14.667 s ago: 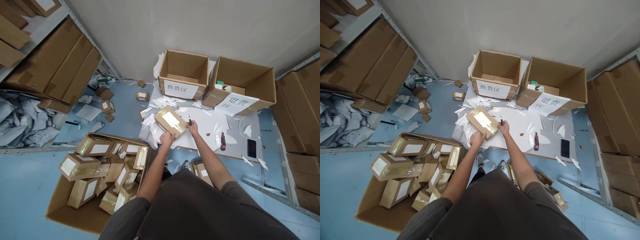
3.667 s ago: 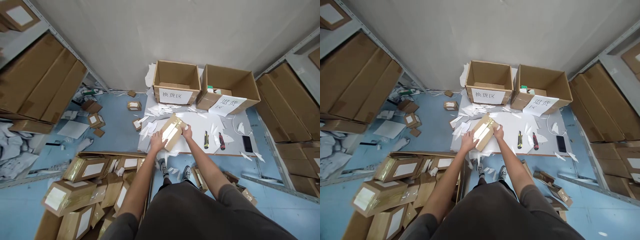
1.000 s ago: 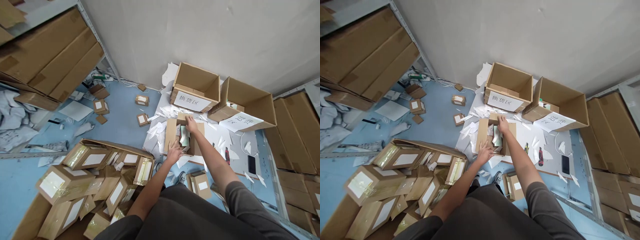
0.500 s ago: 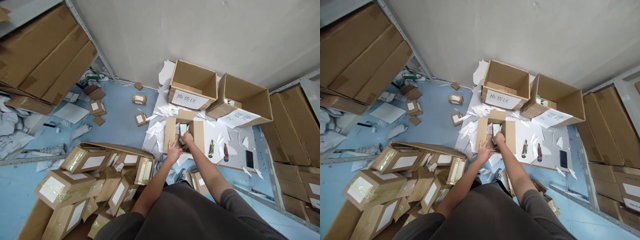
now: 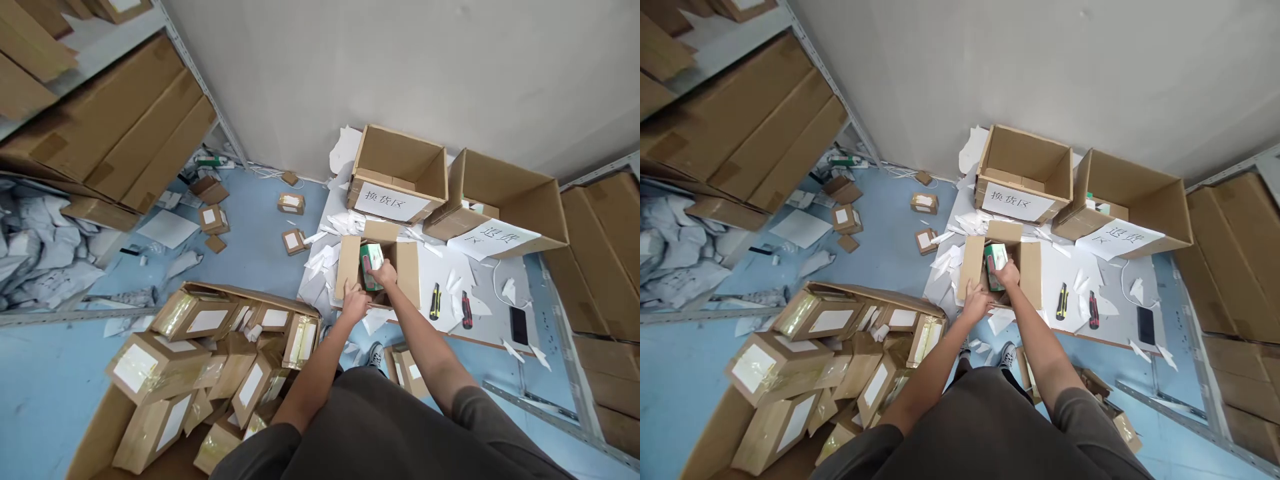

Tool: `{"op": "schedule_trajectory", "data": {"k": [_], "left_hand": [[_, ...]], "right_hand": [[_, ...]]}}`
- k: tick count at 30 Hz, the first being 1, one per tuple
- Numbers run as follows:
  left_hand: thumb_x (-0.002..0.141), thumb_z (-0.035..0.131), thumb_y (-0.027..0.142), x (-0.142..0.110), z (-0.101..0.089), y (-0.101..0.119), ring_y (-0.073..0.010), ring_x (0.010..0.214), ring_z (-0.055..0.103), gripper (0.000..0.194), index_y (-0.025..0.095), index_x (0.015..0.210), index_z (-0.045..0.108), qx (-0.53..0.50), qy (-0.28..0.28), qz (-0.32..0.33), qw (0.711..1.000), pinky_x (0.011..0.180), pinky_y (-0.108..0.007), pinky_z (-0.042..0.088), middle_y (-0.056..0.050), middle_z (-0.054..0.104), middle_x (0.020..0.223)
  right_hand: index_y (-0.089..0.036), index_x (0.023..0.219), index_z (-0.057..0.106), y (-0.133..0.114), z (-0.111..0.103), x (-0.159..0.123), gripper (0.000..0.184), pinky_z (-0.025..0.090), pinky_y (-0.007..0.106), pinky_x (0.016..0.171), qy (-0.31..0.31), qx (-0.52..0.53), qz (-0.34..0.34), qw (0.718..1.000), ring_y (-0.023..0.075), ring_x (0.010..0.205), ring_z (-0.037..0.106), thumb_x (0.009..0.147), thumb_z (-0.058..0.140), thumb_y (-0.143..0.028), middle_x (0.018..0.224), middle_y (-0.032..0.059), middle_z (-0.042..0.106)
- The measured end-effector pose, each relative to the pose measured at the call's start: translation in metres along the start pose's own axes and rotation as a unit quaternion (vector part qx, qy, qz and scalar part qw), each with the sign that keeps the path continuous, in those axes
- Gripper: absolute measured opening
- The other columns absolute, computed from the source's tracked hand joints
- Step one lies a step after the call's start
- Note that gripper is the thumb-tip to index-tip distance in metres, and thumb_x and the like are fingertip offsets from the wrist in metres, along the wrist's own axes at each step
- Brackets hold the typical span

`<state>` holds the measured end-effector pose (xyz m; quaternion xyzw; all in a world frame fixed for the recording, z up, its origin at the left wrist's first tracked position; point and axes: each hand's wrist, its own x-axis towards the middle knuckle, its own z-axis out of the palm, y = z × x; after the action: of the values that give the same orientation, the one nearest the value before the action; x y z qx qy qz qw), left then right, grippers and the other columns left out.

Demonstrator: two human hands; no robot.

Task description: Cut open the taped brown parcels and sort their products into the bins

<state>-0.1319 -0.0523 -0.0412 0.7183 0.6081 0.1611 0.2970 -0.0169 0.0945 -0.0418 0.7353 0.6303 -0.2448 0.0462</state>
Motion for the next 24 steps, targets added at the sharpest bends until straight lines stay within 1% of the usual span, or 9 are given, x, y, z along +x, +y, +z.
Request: {"op": "schedule_trajectory", "data": {"k": [5, 8, 10, 14, 16, 18, 20, 22, 24], "left_hand": [[0.083, 0.082, 0.027, 0.002, -0.028, -0.021, -0.0293, 0.117, 0.062, 0.005, 0.028, 0.086, 0.084, 0.037, -0.025, 0.0, 0.999, 0.134, -0.061, -0.001, -0.005, 0.078, 0.089], [0.08, 0.083, 0.028, 0.005, -0.046, -0.036, -0.0302, 0.116, 0.063, 0.006, 0.028, 0.086, 0.083, 0.041, -0.026, -0.016, 0.999, 0.134, -0.059, 0.003, -0.005, 0.079, 0.092], [0.077, 0.085, 0.028, 0.008, -0.057, -0.044, -0.0309, 0.118, 0.063, 0.009, 0.028, 0.085, 0.082, 0.049, -0.027, -0.026, 0.998, 0.134, -0.059, 0.004, -0.006, 0.078, 0.092], [0.067, 0.092, 0.031, 0.015, -0.077, -0.041, -0.0344, 0.128, 0.061, 0.042, 0.027, 0.107, 0.081, 0.082, -0.053, -0.037, 0.995, 0.133, -0.061, 0.013, -0.006, 0.078, 0.105], [0.069, 0.091, 0.034, 0.018, -0.081, -0.02, -0.0353, 0.135, 0.058, 0.062, 0.026, 0.128, 0.075, 0.055, -0.034, -0.037, 0.997, 0.129, -0.057, 0.029, -0.009, 0.075, 0.124], [0.084, 0.079, 0.037, 0.024, -0.077, 0.018, -0.0317, 0.14, 0.056, 0.067, 0.025, 0.148, 0.062, -0.008, 0.035, -0.024, 0.999, 0.123, -0.047, 0.04, -0.012, 0.067, 0.143], [0.094, 0.068, 0.04, 0.031, -0.064, 0.07, -0.0279, 0.144, 0.054, 0.073, 0.025, 0.161, 0.045, -0.068, 0.103, -0.004, 0.992, 0.122, -0.041, 0.043, -0.012, 0.058, 0.155], [0.089, 0.073, 0.043, 0.04, -0.045, 0.124, -0.03, 0.148, 0.05, 0.096, 0.021, 0.17, 0.025, -0.096, 0.113, 0.007, 0.989, 0.122, -0.041, 0.043, -0.015, 0.05, 0.163], [0.085, 0.076, 0.043, 0.051, -0.026, 0.171, -0.0342, 0.151, 0.047, 0.108, 0.016, 0.171, 0.017, -0.101, 0.127, -0.022, 0.986, 0.123, -0.043, 0.042, -0.018, 0.047, 0.164]], "right_hand": [[-0.017, 0.126, 0.06, -0.004, -0.046, -0.025, 0.065, 0.058, 0.037, 0.089, 0.037, 0.129, -0.034, 0.99, 0.0308, 0.109, 0.075, 0.074, 0.088, -0.044, 0.121, 0.0145, 0.077], [-0.018, 0.123, 0.063, 0.002, -0.07, -0.039, 0.067, 0.058, 0.039, 0.092, 0.055, 0.241, -0.05, 0.968, 0.03, 0.109, 0.074, 0.066, 0.089, -0.041, 0.122, 0.0127, 0.077], [-0.019, 0.122, 0.064, 0.01, -0.085, -0.049, 0.068, 0.059, 0.04, 0.092, 0.052, 0.351, -0.068, 0.932, 0.0293, 0.109, 0.074, 0.062, 0.09, -0.04, 0.124, 0.0121, 0.077], [-0.019, 0.118, 0.067, 0.036, -0.114, -0.07, 0.07, 0.062, 0.041, 0.089, -0.006, 0.577, -0.106, 0.81, 0.0288, 0.104, 0.076, 0.058, 0.091, -0.043, 0.121, 0.0107, 0.078], [-0.019, 0.115, 0.069, 0.054, -0.128, -0.077, 0.069, 0.062, 0.042, 0.089, -0.023, 0.628, -0.109, 0.77, 0.0297, 0.1, 0.076, 0.055, 0.093, -0.043, 0.115, 0.01, 0.08], [-0.019, 0.112, 0.07, 0.073, -0.14, -0.08, 0.068, 0.062, 0.043, 0.089, -0.027, 0.651, -0.109, 0.751, 0.0302, 0.099, 0.077, 0.053, 0.095, -0.043, 0.108, 0.0088, 0.081], [-0.019, 0.109, 0.07, 0.092, -0.15, -0.079, 0.066, 0.063, 0.042, 0.088, -0.028, 0.667, -0.106, 0.736, 0.0301, 0.097, 0.077, 0.053, 0.096, -0.043, 0.104, 0.0081, 0.081], [-0.019, 0.108, 0.07, 0.11, -0.157, -0.075, 0.064, 0.063, 0.041, 0.088, -0.027, 0.683, -0.104, 0.722, 0.0291, 0.095, 0.077, 0.055, 0.096, -0.044, 0.103, 0.0077, 0.081], [-0.02, 0.108, 0.069, 0.127, -0.164, -0.07, 0.063, 0.063, 0.04, 0.086, -0.02, 0.692, -0.103, 0.714, 0.0279, 0.093, 0.077, 0.057, 0.095, -0.046, 0.103, 0.0069, 0.081]]}}
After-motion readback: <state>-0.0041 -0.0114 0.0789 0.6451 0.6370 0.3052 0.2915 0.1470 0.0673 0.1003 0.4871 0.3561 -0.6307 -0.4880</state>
